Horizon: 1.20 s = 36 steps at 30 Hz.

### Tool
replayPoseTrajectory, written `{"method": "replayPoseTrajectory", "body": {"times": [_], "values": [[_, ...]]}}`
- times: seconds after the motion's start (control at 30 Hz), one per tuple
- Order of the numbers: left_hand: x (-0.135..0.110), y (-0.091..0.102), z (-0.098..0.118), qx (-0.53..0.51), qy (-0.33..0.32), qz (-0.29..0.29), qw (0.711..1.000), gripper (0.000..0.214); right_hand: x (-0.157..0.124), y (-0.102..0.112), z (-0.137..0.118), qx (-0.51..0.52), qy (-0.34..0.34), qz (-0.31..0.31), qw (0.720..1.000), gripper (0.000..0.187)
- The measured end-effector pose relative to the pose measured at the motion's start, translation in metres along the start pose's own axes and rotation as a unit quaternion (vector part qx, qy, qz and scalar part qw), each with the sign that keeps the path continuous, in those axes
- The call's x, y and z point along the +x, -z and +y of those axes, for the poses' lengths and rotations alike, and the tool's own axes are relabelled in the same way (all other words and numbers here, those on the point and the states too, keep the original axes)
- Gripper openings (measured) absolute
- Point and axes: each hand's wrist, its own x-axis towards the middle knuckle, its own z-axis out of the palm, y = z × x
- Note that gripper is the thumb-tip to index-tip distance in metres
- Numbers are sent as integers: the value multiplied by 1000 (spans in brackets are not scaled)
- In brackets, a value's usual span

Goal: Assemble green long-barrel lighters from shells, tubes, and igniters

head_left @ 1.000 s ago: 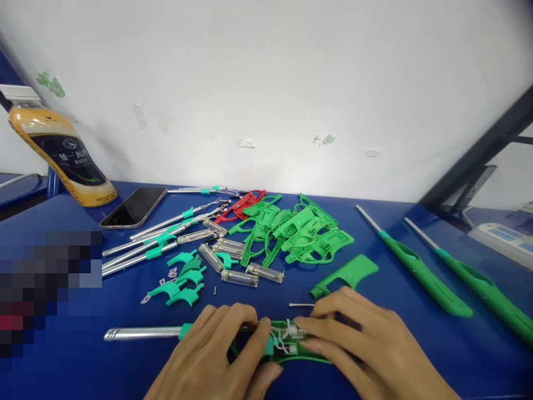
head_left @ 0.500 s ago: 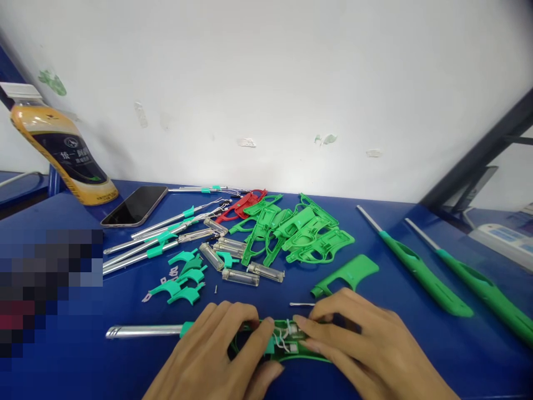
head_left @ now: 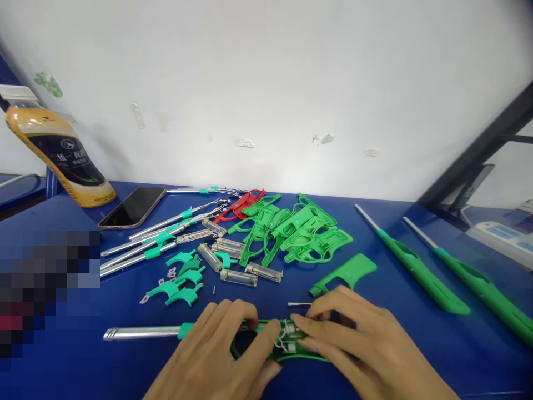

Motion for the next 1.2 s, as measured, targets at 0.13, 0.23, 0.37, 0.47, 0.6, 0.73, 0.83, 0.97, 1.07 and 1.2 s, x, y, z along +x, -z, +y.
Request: {"method": "replayPoseTrajectory", "body": {"times": [0.13, 0.23, 0.37, 0.47, 0.6, 0.73, 0.83, 0.97, 1.07, 1.2], "values": [[1, -4, -2, -4, -3, -16, 1000, 36, -1, -2, 0, -12, 2, 0, 1000, 25], [1, -6, -3, -9, 2, -24, 1000, 34, 0, -1, -3, -7, -19, 2, 1000, 22], [0, -7, -2, -15, 0, -24, 1000, 32, 4, 3, -6, 6, -16, 6, 1000, 31], [-1, -7, -2, -8, -4, -19, 1000, 33, 4, 4, -6, 0, -5, 14, 1000, 33], [0, -5, -3, -7, -4, -18, 1000, 35, 4, 5, -5, -13, 4, 20, 1000, 34], [1, -3, -3, -8, -7, -16, 1000, 32, 4, 6, -4, -11, 6, 16, 1000, 39], [2, -3, -2, -5, -12, -14, 1000, 32, 2, 5, -3, -12, 11, 9, 1000, 36], [2, -4, -3, 1, -17, -19, 1000, 32, 2, 5, -3, -19, 16, 23, 999, 32], [1, -5, -5, -4, -18, -13, 1000, 32, 0, 13, 4, -44, 13, 73, 996, 20], [-1, -6, -6, 6, -21, -14, 1000, 32, -16, 32, 37, -97, -56, 101, 989, 13]]}}
